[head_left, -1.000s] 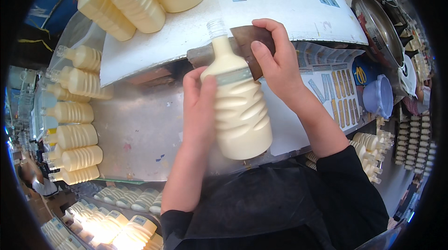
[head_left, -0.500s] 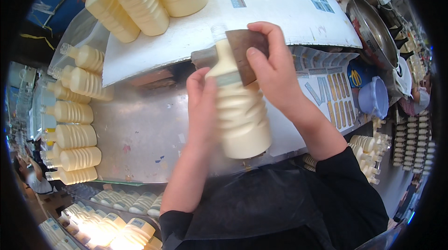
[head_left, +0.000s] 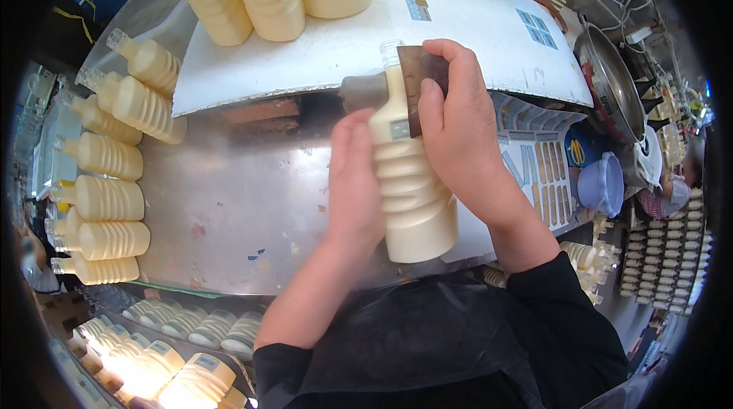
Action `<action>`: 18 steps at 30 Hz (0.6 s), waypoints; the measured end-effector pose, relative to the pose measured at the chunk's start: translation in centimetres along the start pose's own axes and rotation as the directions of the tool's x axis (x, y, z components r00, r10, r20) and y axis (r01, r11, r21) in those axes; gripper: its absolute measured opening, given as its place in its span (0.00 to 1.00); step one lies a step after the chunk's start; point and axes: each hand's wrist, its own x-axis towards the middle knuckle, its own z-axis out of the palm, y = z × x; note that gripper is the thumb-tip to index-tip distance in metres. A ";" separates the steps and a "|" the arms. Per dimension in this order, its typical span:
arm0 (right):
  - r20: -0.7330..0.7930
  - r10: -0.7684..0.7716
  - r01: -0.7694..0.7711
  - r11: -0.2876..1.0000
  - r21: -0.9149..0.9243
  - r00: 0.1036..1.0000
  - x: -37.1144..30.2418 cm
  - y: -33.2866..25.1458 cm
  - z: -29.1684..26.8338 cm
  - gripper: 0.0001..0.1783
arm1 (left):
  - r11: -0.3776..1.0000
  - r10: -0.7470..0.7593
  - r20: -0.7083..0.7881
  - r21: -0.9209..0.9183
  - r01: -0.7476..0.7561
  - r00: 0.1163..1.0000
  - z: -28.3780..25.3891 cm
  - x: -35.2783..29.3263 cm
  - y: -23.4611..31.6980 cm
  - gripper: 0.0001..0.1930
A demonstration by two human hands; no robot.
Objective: The person picks up a plastic bottle and applies a label to its side, smoothing it with a card. They repeat this process for multiple bottles, placing each labeled bottle on a nearby surface.
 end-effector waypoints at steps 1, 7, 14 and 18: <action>0.011 -0.021 0.020 1.000 0.021 1.000 0.0 -0.3 0.0 0.20 | 1.000 0.000 -0.009 0.004 0.000 1.000 0.1 -0.1 0.0 0.17; 0.097 -0.082 0.080 0.997 0.018 0.992 0.0 -1.6 0.9 0.21 | 0.997 0.021 -0.024 0.075 -0.020 0.999 0.4 -0.3 0.6 0.19; 0.036 -0.027 0.024 0.997 0.068 0.999 -0.5 1.2 -0.4 0.21 | 0.921 0.161 0.028 0.355 -0.160 0.987 -0.2 0.4 -0.4 0.22; 0.004 -0.035 0.035 0.989 0.141 0.999 -0.6 3.7 -0.5 0.21 | 0.922 0.167 0.033 0.348 -0.168 0.985 -0.5 0.8 -0.9 0.23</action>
